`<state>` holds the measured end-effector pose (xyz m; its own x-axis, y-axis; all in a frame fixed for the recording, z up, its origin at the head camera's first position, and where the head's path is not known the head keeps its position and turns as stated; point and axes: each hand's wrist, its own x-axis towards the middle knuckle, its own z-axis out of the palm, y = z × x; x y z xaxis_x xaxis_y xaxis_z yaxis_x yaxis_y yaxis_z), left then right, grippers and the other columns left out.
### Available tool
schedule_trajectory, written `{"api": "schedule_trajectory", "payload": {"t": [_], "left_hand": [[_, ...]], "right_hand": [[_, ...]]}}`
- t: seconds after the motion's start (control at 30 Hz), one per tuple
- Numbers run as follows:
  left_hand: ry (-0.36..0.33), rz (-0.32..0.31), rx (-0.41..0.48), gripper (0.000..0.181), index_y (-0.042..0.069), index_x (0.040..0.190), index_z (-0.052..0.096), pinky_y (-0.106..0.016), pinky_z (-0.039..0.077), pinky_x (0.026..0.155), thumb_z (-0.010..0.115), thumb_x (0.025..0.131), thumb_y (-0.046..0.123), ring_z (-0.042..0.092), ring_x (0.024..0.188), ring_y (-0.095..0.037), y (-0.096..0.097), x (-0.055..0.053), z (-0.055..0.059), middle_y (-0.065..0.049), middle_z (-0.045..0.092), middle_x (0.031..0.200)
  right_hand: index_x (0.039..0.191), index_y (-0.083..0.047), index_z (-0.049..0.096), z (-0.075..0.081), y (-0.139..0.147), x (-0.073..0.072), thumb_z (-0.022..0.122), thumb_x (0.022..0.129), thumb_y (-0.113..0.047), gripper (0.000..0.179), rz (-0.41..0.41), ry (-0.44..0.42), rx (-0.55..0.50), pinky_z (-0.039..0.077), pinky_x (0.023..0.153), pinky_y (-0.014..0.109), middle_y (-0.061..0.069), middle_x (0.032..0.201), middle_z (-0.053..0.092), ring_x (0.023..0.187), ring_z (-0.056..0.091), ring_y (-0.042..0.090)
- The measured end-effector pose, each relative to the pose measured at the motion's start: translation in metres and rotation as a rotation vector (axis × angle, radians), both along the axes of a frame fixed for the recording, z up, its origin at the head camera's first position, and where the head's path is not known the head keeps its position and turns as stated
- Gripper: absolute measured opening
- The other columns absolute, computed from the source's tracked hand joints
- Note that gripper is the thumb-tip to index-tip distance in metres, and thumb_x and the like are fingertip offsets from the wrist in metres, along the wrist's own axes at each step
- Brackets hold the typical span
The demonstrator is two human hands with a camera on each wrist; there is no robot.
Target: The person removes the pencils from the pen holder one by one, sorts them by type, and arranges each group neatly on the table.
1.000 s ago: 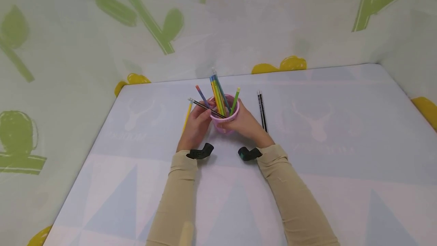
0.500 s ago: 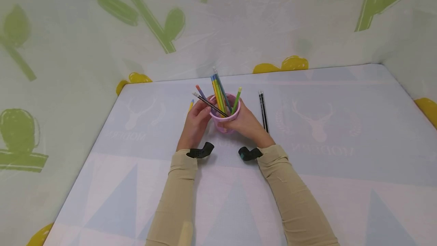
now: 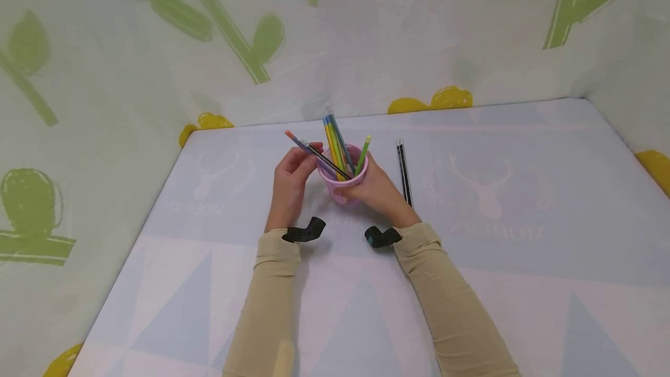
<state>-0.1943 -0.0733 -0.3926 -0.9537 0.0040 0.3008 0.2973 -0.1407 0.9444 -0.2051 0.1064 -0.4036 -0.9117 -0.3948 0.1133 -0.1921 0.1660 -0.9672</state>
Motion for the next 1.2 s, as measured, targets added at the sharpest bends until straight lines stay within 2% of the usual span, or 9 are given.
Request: {"api": "schedule_trajectory", "payload": {"t": [0.13,0.27,0.37,0.53,0.73,0.93,1.07,1.2], "left_hand": [[0.02,0.043,0.028,0.019,0.009,0.098,0.062,-0.036,0.042,0.09,0.061,0.085,0.022,0.054,0.099,-0.023,-0.002,-0.004,-0.001,-0.009,0.061,0.101],[0.053,0.081,0.045,0.022,0.007,0.1,0.062,-0.036,0.047,0.083,0.061,0.085,0.023,0.057,0.091,-0.025,-0.004,-0.004,0.007,-0.012,0.06,0.097],[0.081,0.135,0.061,0.024,0.007,0.102,0.062,-0.036,0.049,0.079,0.06,0.085,0.023,0.057,0.09,-0.025,-0.006,-0.001,0.014,-0.011,0.061,0.097],[0.11,0.185,0.114,0.025,0.006,0.105,0.061,-0.035,0.049,0.077,0.059,0.086,0.023,0.057,0.092,-0.027,-0.008,0.004,0.024,-0.013,0.061,0.096],[0.114,0.199,0.147,0.027,0.005,0.107,0.06,-0.033,0.048,0.077,0.058,0.087,0.023,0.056,0.094,-0.027,-0.01,0.006,0.029,-0.013,0.062,0.096],[0.188,0.197,0.273,0.028,0.001,0.111,0.058,-0.035,0.048,0.077,0.056,0.088,0.018,0.055,0.091,-0.031,-0.017,0.008,0.033,-0.016,0.06,0.092],[0.23,0.207,0.421,0.028,0.0,0.112,0.057,-0.031,0.046,0.072,0.056,0.088,0.016,0.055,0.087,-0.029,-0.022,0.008,0.037,-0.014,0.059,0.089],[0.239,0.223,0.54,0.028,0.0,0.112,0.057,-0.028,0.043,0.067,0.057,0.088,0.015,0.055,0.084,-0.024,-0.027,0.006,0.04,-0.01,0.058,0.086]], "right_hand": [[0.137,-0.01,0.026,0.005,-0.001,0.003,0.077,0.068,-0.009,0.087,-0.003,-0.004,0.025,0.024,0.103,0.042,0.008,0.132,0.04,0.12,0.037,0.022],[0.138,-0.011,0.025,0.005,-0.001,0.004,0.076,0.068,-0.009,0.087,-0.021,-0.018,0.045,0.024,0.103,0.042,0.007,0.134,0.038,0.121,0.036,0.021],[0.138,-0.012,0.025,0.003,-0.001,0.003,0.077,0.068,-0.009,0.087,-0.015,-0.028,0.039,0.024,0.103,0.042,0.006,0.134,0.038,0.122,0.035,0.02],[0.138,-0.018,0.025,-0.009,0.001,-0.005,0.078,0.067,-0.014,0.089,-0.008,-0.026,0.032,0.025,0.103,0.042,-0.001,0.133,0.038,0.121,0.036,0.016],[0.137,-0.023,0.027,-0.022,0.001,-0.013,0.08,0.065,-0.021,0.089,-0.011,-0.013,0.037,0.027,0.102,0.042,-0.007,0.132,0.039,0.12,0.037,0.012],[0.136,-0.021,0.027,-0.013,0.001,-0.008,0.079,0.066,-0.017,0.087,0.011,-0.041,0.033,0.027,0.102,0.041,-0.006,0.132,0.038,0.12,0.036,0.014],[0.137,-0.016,0.026,-0.002,0.001,-0.002,0.077,0.068,-0.01,0.086,0.027,-0.045,0.013,0.025,0.102,0.042,-0.001,0.133,0.037,0.121,0.035,0.017],[0.137,-0.014,0.025,0.004,0.002,0.002,0.076,0.068,-0.008,0.086,0.032,-0.038,0.003,0.027,0.101,0.042,0.001,0.133,0.037,0.119,0.036,0.019]]}}
